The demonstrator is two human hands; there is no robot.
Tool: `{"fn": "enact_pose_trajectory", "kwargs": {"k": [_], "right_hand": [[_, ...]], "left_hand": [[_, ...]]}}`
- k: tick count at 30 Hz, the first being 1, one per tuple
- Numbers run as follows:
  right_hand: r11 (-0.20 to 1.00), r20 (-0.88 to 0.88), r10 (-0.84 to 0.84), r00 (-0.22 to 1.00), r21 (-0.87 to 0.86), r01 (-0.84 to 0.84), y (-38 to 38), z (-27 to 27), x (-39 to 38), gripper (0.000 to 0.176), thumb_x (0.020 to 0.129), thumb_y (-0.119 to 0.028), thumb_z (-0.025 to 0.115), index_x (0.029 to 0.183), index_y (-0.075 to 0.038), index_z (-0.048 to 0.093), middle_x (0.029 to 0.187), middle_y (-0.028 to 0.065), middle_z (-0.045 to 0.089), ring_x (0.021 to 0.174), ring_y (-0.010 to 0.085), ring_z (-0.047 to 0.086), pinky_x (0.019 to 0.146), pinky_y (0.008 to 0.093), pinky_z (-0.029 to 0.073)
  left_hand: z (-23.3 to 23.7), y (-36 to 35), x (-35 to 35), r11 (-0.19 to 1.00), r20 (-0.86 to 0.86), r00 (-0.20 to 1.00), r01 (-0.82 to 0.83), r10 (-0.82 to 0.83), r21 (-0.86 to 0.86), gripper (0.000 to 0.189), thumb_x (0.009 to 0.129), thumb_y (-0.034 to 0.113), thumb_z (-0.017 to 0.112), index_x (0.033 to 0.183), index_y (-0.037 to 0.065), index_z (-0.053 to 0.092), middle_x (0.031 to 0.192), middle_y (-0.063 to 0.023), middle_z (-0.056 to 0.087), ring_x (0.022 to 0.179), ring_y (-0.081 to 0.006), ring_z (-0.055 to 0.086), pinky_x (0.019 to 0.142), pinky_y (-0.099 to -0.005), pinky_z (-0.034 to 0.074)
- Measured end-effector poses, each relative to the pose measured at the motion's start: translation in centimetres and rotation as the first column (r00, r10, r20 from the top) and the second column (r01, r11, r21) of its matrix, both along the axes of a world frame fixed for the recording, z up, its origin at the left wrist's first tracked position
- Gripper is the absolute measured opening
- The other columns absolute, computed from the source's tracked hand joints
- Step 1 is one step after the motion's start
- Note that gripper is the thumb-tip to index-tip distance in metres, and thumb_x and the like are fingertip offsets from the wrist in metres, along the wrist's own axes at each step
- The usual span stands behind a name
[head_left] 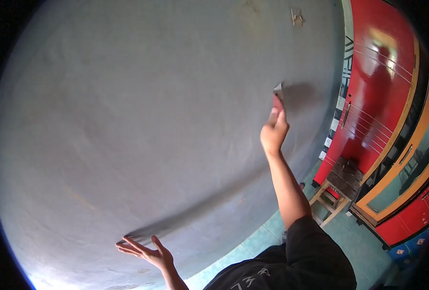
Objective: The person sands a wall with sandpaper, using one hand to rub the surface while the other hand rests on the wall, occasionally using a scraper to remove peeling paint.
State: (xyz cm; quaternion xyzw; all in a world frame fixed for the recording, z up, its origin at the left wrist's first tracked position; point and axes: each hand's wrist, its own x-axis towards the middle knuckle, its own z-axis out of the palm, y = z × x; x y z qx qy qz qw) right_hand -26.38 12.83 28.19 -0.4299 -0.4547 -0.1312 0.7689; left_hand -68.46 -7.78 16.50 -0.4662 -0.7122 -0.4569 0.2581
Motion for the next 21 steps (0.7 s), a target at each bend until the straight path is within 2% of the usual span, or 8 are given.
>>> {"fn": "enact_pose_trajectory", "kwargs": {"k": [4, 6, 8, 11, 14, 16, 18, 21], "right_hand": [[0.972, 0.707, 0.076, 0.703, 0.105, -0.211, -0.1, -0.2, 1.6, 0.041, 0.096, 0.000, 0.055, 0.136, -0.005, 0.060, 0.140, 0.0167, 0.061, 0.132, 0.0344, 0.057, 0.111, 0.0463, 0.045], [0.976, 0.770, -0.042, 0.636, 0.168, -0.140, 2.4, 0.3, 6.6, 0.037, 0.100, 0.000, 0.051, 0.136, -0.003, 0.060, 0.140, 0.0183, 0.061, 0.132, 0.0356, 0.057, 0.111, 0.0445, 0.045], [1.000, 0.073, 0.029, 0.997, -0.007, -0.029, 8.0, 0.2, 15.8, 0.034, 0.104, -0.001, 0.047, 0.136, 0.000, 0.058, 0.140, 0.0205, 0.060, 0.132, 0.0371, 0.056, 0.111, 0.0438, 0.045], [0.999, -0.075, -0.031, 0.997, -0.019, 0.029, 9.1, 2.3, 20.0, 0.034, 0.108, -0.010, 0.044, 0.137, 0.006, 0.055, 0.142, 0.0234, 0.059, 0.132, 0.0357, 0.057, 0.111, 0.0404, 0.043], [0.973, 0.547, 0.166, 0.820, 0.046, -0.227, 8.5, -0.4, 20.1, 0.041, 0.097, 0.002, 0.053, 0.137, -0.002, 0.059, 0.136, 0.0205, 0.062, 0.129, 0.0348, 0.058, 0.112, 0.0553, 0.041], [0.996, 0.828, 0.090, 0.554, -0.084, -0.037, 8.9, -0.3, 24.7, 0.038, 0.100, -0.001, 0.051, 0.137, -0.002, 0.059, 0.135, 0.0201, 0.063, 0.126, 0.0347, 0.061, 0.112, 0.0515, 0.043], [0.989, 0.345, -0.075, 0.936, 0.146, 0.026, 13.6, -0.4, 29.9, 0.035, 0.104, -0.004, 0.046, 0.136, -0.001, 0.059, 0.135, 0.0201, 0.064, 0.123, 0.0338, 0.063, 0.109, 0.0494, 0.045], [0.999, -0.107, 0.041, 0.993, -0.020, -0.043, 15.8, -0.3, 33.8, 0.034, 0.102, -0.001, 0.049, 0.133, -0.003, 0.061, 0.135, 0.0207, 0.065, 0.128, 0.0311, 0.061, 0.109, 0.0482, 0.044]], "left_hand": [[1.3, 2.6, 5.8, 0.999, -0.040, 0.999, -0.033, 0.032, -0.033, 0.089, 0.099, 0.062, 0.050, 0.166, 0.017, 0.012, 0.171, -0.0193, -0.005, 0.156, -0.0457, -0.007, 0.118, -0.0727, 0.009], [2.1, 4.2, 9.2, 1.000, -0.034, 0.999, -0.018, 0.018, -0.011, 0.089, 0.099, 0.064, 0.047, 0.166, 0.017, 0.012, 0.171, -0.0197, -0.006, 0.156, -0.0458, -0.009, 0.119, -0.0724, 0.007], [2.8, 6.4, 14.5, 1.000, -0.024, 0.999, -0.023, 0.023, -0.004, 0.090, 0.099, 0.066, 0.046, 0.166, 0.017, 0.010, 0.171, -0.0199, -0.007, 0.156, -0.0459, -0.009, 0.119, -0.0724, 0.006], [3.4, 8.5, 19.6, 0.998, -0.040, 0.997, -0.063, 0.063, -0.016, 0.091, 0.099, 0.069, 0.042, 0.166, 0.017, 0.007, 0.171, -0.0196, -0.008, 0.156, -0.0456, -0.009, 0.119, -0.0725, 0.005], [3.3, 11.1, 24.1, 0.996, -0.044, 0.995, -0.092, 0.092, 0.010, 0.092, 0.099, 0.070, 0.040, 0.166, 0.018, 0.006, 0.171, -0.0188, -0.008, 0.156, -0.0451, -0.009, 0.119, -0.0727, 0.005], [3.0, 12.5, 26.8, 0.993, -0.050, 0.992, -0.119, 0.120, 0.009, 0.092, 0.099, 0.071, 0.039, 0.166, 0.018, 0.006, 0.171, -0.0181, -0.008, 0.156, -0.0447, -0.010, 0.119, -0.0731, 0.005], [2.8, 13.7, 29.1, 0.989, -0.066, 0.987, -0.147, 0.146, -0.005, 0.092, 0.098, 0.073, 0.037, 0.166, 0.019, 0.005, 0.171, -0.0173, -0.008, 0.156, -0.0444, -0.010, 0.119, -0.0737, 0.005], [3.4, 15.4, 32.6, 0.986, -0.051, 0.985, -0.164, 0.163, -0.009, 0.093, 0.098, 0.074, 0.036, 0.166, 0.020, 0.003, 0.171, -0.0165, -0.009, 0.156, -0.0436, -0.011, 0.118, -0.0749, 0.003]]}}
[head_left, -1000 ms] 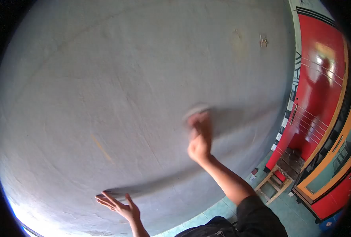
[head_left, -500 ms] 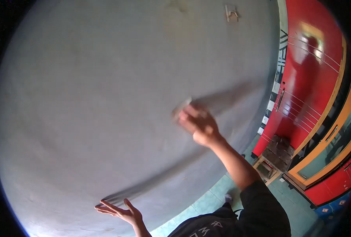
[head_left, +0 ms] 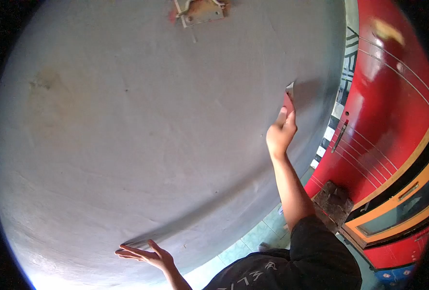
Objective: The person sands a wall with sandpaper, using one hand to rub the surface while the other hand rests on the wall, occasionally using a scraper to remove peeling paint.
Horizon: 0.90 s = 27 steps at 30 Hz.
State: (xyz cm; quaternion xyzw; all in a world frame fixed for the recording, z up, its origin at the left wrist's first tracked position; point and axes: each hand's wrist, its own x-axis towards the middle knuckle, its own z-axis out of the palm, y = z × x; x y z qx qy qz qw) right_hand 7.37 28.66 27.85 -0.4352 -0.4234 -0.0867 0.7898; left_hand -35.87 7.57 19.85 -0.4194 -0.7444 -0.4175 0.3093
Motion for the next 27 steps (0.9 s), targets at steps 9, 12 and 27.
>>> {"fn": "enact_pose_trajectory", "kwargs": {"k": [9, 12, 27], "right_hand": [[0.998, 0.164, -0.025, 0.986, 0.060, 0.015, 0.3, -2.3, 1.5, 0.030, 0.105, -0.006, 0.048, 0.130, 0.002, 0.062, 0.136, 0.0181, 0.064, 0.133, 0.0314, 0.058, 0.114, 0.0407, 0.042], [0.999, -0.019, -0.046, 0.999, -0.023, 0.046, -0.3, -0.7, 0.3, 0.036, 0.107, -0.004, 0.041, 0.140, 0.004, 0.055, 0.145, 0.0252, 0.055, 0.137, 0.0410, 0.051, 0.116, 0.0475, 0.038], [0.957, 0.681, -0.069, 0.729, 0.252, -0.145, -2.5, 0.4, -7.9, 0.036, 0.104, -0.005, 0.044, 0.135, 0.001, 0.061, 0.148, 0.0197, 0.056, 0.141, 0.0436, 0.046, 0.118, 0.0582, 0.032]], "left_hand": [[-1.7, 2.7, 1.7, 0.998, 0.083, 0.995, -0.062, 0.060, 0.022, 0.103, 0.095, 0.080, 0.026, 0.164, 0.012, -0.010, 0.169, -0.0191, -0.017, 0.155, -0.0421, -0.017, 0.120, -0.0684, -0.004], [-2.0, 3.3, 1.9, 0.993, 0.069, 0.991, -0.114, 0.112, 0.024, 0.103, 0.096, 0.079, 0.019, 0.163, 0.007, -0.011, 0.169, -0.0203, -0.019, 0.155, -0.0411, -0.018, 0.122, -0.0658, -0.004], [-3.9, 1.5, -2.6, 0.996, -0.147, 0.988, 0.048, -0.035, 0.081, 0.078, 0.105, 0.065, 0.016, 0.166, 0.018, 0.005, 0.171, -0.0174, -0.004, 0.157, -0.0417, -0.008, 0.121, -0.0677, -0.001]]}}
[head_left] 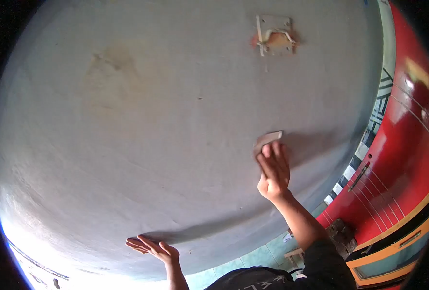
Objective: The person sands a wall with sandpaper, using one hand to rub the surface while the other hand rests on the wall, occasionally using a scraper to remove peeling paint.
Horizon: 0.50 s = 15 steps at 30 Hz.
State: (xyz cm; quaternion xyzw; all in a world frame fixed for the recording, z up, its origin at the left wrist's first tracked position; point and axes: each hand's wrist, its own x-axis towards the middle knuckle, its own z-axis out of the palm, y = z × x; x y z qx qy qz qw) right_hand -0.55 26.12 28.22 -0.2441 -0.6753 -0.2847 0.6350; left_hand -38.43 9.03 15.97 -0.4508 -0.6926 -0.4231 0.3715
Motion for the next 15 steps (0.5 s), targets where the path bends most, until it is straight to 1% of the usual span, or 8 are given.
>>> {"fn": "enact_pose_trajectory", "kwargs": {"k": [1, 4, 5, 8, 10, 12, 14, 15], "right_hand": [[1.000, 0.060, 0.008, 0.998, 0.022, -0.009, -0.1, 0.8, 0.0, 0.036, 0.104, -0.004, 0.044, 0.135, 0.000, 0.062, 0.147, 0.0160, 0.057, 0.143, 0.0417, 0.045, 0.119, 0.0566, 0.032], [0.998, -0.330, -0.020, 0.944, -0.068, -0.002, 0.0, 4.1, -0.2, 0.036, 0.103, -0.003, 0.043, 0.134, 0.000, 0.062, 0.147, 0.0169, 0.057, 0.141, 0.0399, 0.048, 0.118, 0.0552, 0.034], [0.992, -0.526, 0.000, 0.851, -0.109, -0.067, -0.2, 4.8, -1.1, 0.036, 0.104, -0.003, 0.043, 0.135, 0.000, 0.061, 0.149, 0.0182, 0.055, 0.141, 0.0390, 0.048, 0.119, 0.0535, 0.033], [0.999, -0.340, -0.047, 0.939, -0.031, 0.039, -2.3, 5.2, -6.9, 0.039, 0.100, -0.001, 0.049, 0.137, -0.002, 0.060, 0.148, 0.0199, 0.055, 0.141, 0.0379, 0.048, 0.120, 0.0526, 0.032], [0.999, 0.214, 0.006, 0.977, 0.033, -0.014, -4.7, 5.8, -9.3, 0.055, 0.084, -0.001, 0.060, 0.139, -0.008, 0.061, 0.143, 0.0158, 0.059, 0.136, 0.0311, 0.054, 0.114, 0.0514, 0.036], [0.997, 0.270, -0.014, 0.963, -0.067, 0.034, -3.8, 5.5, -8.2, 0.050, 0.087, 0.001, 0.057, 0.137, -0.004, 0.061, 0.137, 0.0139, 0.064, 0.131, 0.0293, 0.059, 0.110, 0.0498, 0.041], [0.998, -0.234, -0.010, 0.972, 0.065, 0.026, -2.7, 7.8, -7.4, 0.041, 0.095, 0.003, 0.051, 0.136, 0.002, 0.059, 0.133, 0.0157, 0.066, 0.129, 0.0272, 0.060, 0.109, 0.0451, 0.043], [0.988, -0.534, 0.054, 0.844, -0.092, -0.121, -3.3, 8.1, -7.5, 0.033, 0.107, -0.008, 0.046, 0.135, 0.006, 0.058, 0.139, 0.0157, 0.063, 0.134, 0.0267, 0.055, 0.111, 0.0357, 0.040]], "left_hand": [[0.1, -0.3, -1.0, 1.000, -0.032, 0.999, 0.007, -0.007, 0.006, 0.077, 0.105, 0.065, 0.015, 0.166, 0.018, 0.008, 0.172, -0.0176, -0.001, 0.157, -0.0419, -0.005, 0.121, -0.0679, 0.001], [1.3, -1.7, -4.2, 1.000, -0.054, 0.998, 0.020, -0.019, 0.008, 0.073, 0.106, 0.061, 0.019, 0.166, 0.019, 0.013, 0.171, -0.0198, 0.002, 0.157, -0.0428, 0.000, 0.121, -0.0676, 0.001], [1.6, -2.0, -5.3, 0.999, -0.052, 0.998, 0.022, -0.020, 0.032, 0.073, 0.106, 0.061, 0.019, 0.165, 0.019, 0.016, 0.171, -0.0201, 0.005, 0.157, -0.0429, 0.002, 0.122, -0.0679, 0.003], [2.2, -3.3, -8.3, 0.997, -0.035, 0.998, 0.046, -0.043, 0.065, 0.073, 0.106, 0.061, 0.020, 0.165, 0.018, 0.020, 0.170, -0.0207, 0.010, 0.157, -0.0427, 0.005, 0.122, -0.0677, 0.006], [3.5, -4.1, -9.6, 0.996, -0.050, 0.997, 0.068, -0.065, 0.062, 0.073, 0.106, 0.061, 0.022, 0.164, 0.017, 0.021, 0.170, -0.0207, 0.010, 0.157, -0.0428, 0.005, 0.122, -0.0672, 0.007], [3.3, -5.1, -11.3, 0.997, -0.066, 0.996, 0.065, -0.063, 0.038, 0.073, 0.106, 0.061, 0.024, 0.164, 0.017, 0.021, 0.170, -0.0207, 0.011, 0.157, -0.0430, 0.005, 0.122, -0.0669, 0.008], [2.0, -5.9, -13.0, 0.999, -0.083, 0.996, 0.041, -0.040, 0.005, 0.073, 0.106, 0.061, 0.026, 0.164, 0.017, 0.022, 0.170, -0.0207, 0.011, 0.157, -0.0433, 0.006, 0.122, -0.0669, 0.008], [1.6, -6.3, -13.6, 1.000, -0.077, 0.997, 0.026, -0.026, -0.002, 0.075, 0.105, 0.062, 0.028, 0.164, 0.017, 0.022, 0.170, -0.0208, 0.011, 0.157, -0.0437, 0.006, 0.122, -0.0670, 0.009]]}}
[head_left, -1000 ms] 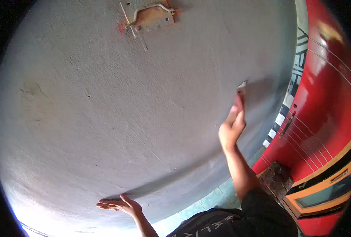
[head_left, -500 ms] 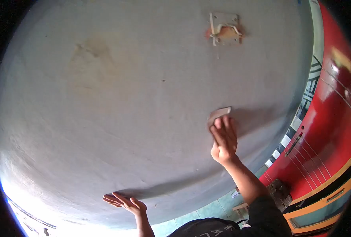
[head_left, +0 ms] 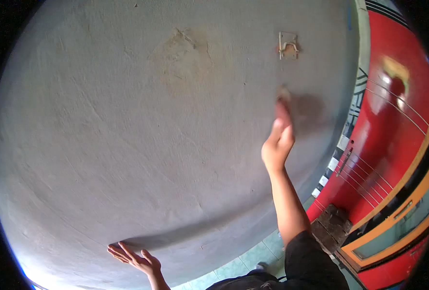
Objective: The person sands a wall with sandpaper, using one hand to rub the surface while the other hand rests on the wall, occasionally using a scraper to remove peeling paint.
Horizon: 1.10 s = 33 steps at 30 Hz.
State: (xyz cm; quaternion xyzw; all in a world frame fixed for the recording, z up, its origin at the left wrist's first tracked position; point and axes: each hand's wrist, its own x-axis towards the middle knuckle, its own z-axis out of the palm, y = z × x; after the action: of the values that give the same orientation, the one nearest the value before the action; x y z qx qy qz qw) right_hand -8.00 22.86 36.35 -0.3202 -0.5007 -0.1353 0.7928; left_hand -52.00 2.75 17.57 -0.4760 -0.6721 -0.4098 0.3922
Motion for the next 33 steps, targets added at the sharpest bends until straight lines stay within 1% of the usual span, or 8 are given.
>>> {"fn": "enact_pose_trajectory", "kwargs": {"k": [2, 8, 13, 19, 22, 24, 29, 33], "right_hand": [[0.981, -0.325, 0.089, 0.942, -0.137, -0.140, -0.3, 0.5, -0.5, 0.035, 0.108, -0.010, 0.045, 0.136, 0.005, 0.058, 0.141, 0.0192, 0.061, 0.136, 0.0246, 0.055, 0.116, 0.0377, 0.036], [0.986, 0.724, -0.148, 0.673, 0.160, 0.045, -3.1, -1.2, -5.0, 0.047, 0.097, 0.003, 0.057, 0.139, -0.017, 0.059, 0.148, 0.0043, 0.058, 0.143, 0.0239, 0.049, 0.119, 0.0489, 0.036], [0.957, -0.180, 0.042, 0.983, -0.277, -0.091, -1.7, 0.9, 1.1, 0.048, 0.095, 0.006, 0.054, 0.141, -0.008, 0.057, 0.141, 0.0136, 0.062, 0.137, 0.0285, 0.054, 0.112, 0.0492, 0.044], [0.969, 0.743, -0.247, 0.622, 0.199, 0.147, -3.1, 0.5, -2.4, 0.053, 0.096, 0.004, 0.056, 0.144, -0.019, 0.056, 0.148, 0.0098, 0.058, 0.141, 0.0240, 0.051, 0.111, 0.0485, 0.044], [0.928, 0.435, -0.371, 0.820, 0.199, 0.314, -0.1, 3.2, 3.3, 0.045, 0.098, 0.001, 0.055, 0.141, -0.012, 0.056, 0.137, 0.0126, 0.063, 0.131, 0.0300, 0.058, 0.109, 0.0459, 0.046], [0.892, -0.086, -0.065, 0.994, -0.451, 0.019, -0.6, 4.9, 5.4, 0.040, 0.097, 0.002, 0.054, 0.137, -0.003, 0.058, 0.133, 0.0165, 0.065, 0.127, 0.0351, 0.060, 0.108, 0.0437, 0.047], [0.968, 0.710, -0.250, 0.658, 0.179, 0.175, -2.9, 3.2, 0.6, 0.071, 0.089, 0.009, 0.060, 0.152, -0.020, 0.046, 0.139, 0.0107, 0.064, 0.136, 0.0282, 0.055, 0.115, 0.0474, 0.038], [0.926, 0.438, -0.350, 0.828, 0.292, 0.238, 1.8, 5.4, 8.2, 0.053, 0.093, 0.007, 0.056, 0.142, -0.013, 0.055, 0.133, 0.0130, 0.068, 0.130, 0.0282, 0.060, 0.107, 0.0461, 0.043]], "left_hand": [[-0.5, -0.8, -1.0, 1.000, 0.009, 1.000, 0.019, -0.019, -0.009, 0.076, 0.105, 0.063, 0.028, 0.164, 0.016, 0.022, 0.170, -0.0210, 0.011, 0.157, -0.0438, 0.006, 0.122, -0.0672, 0.010], [-2.2, -2.0, -3.6, 0.999, -0.001, 1.000, 0.022, -0.022, -0.047, 0.079, 0.104, 0.066, 0.029, 0.164, 0.016, 0.024, 0.170, -0.0227, 0.010, 0.157, -0.0438, 0.006, 0.123, -0.0646, 0.007], [-2.8, -2.1, -3.4, 0.998, 0.047, 0.998, 0.043, -0.042, -0.035, 0.080, 0.103, 0.066, 0.029, 0.164, 0.015, 0.023, 0.170, -0.0224, 0.008, 0.157, -0.0439, 0.005, 0.123, -0.0651, 0.006], [-2.2, -1.3, -2.0, 1.000, 0.088, 0.996, 0.009, -0.009, -0.001, 0.084, 0.102, 0.069, 0.030, 0.164, 0.013, 0.020, 0.171, -0.0218, 0.004, 0.158, -0.0406, 0.001, 0.123, -0.0642, 0.003], [-2.3, -1.8, -2.1, 0.999, 0.129, 0.991, 0.042, -0.041, -0.006, 0.085, 0.101, 0.070, 0.031, 0.165, 0.016, 0.019, 0.171, -0.0208, 0.002, 0.157, -0.0424, 0.000, 0.122, -0.0673, 0.005], [-2.2, -2.0, -2.0, 1.000, 0.150, 0.989, 0.015, -0.011, -0.026, 0.085, 0.101, 0.070, 0.031, 0.165, 0.016, 0.019, 0.171, -0.0205, 0.002, 0.157, -0.0421, 0.000, 0.122, -0.0679, 0.007], [-2.0, -1.3, 0.7, 1.000, 0.234, 0.972, -0.008, 0.012, -0.018, 0.085, 0.101, 0.072, 0.031, 0.165, 0.018, 0.016, 0.171, -0.0181, 0.003, 0.158, -0.0391, -0.002, 0.122, -0.0665, 0.007], [-1.7, -0.5, 3.7, 0.998, 0.297, 0.954, -0.027, 0.042, -0.056, 0.087, 0.101, 0.071, 0.033, 0.166, 0.017, 0.012, 0.172, -0.0170, -0.001, 0.158, -0.0397, -0.005, 0.122, -0.0685, 0.009]]}}
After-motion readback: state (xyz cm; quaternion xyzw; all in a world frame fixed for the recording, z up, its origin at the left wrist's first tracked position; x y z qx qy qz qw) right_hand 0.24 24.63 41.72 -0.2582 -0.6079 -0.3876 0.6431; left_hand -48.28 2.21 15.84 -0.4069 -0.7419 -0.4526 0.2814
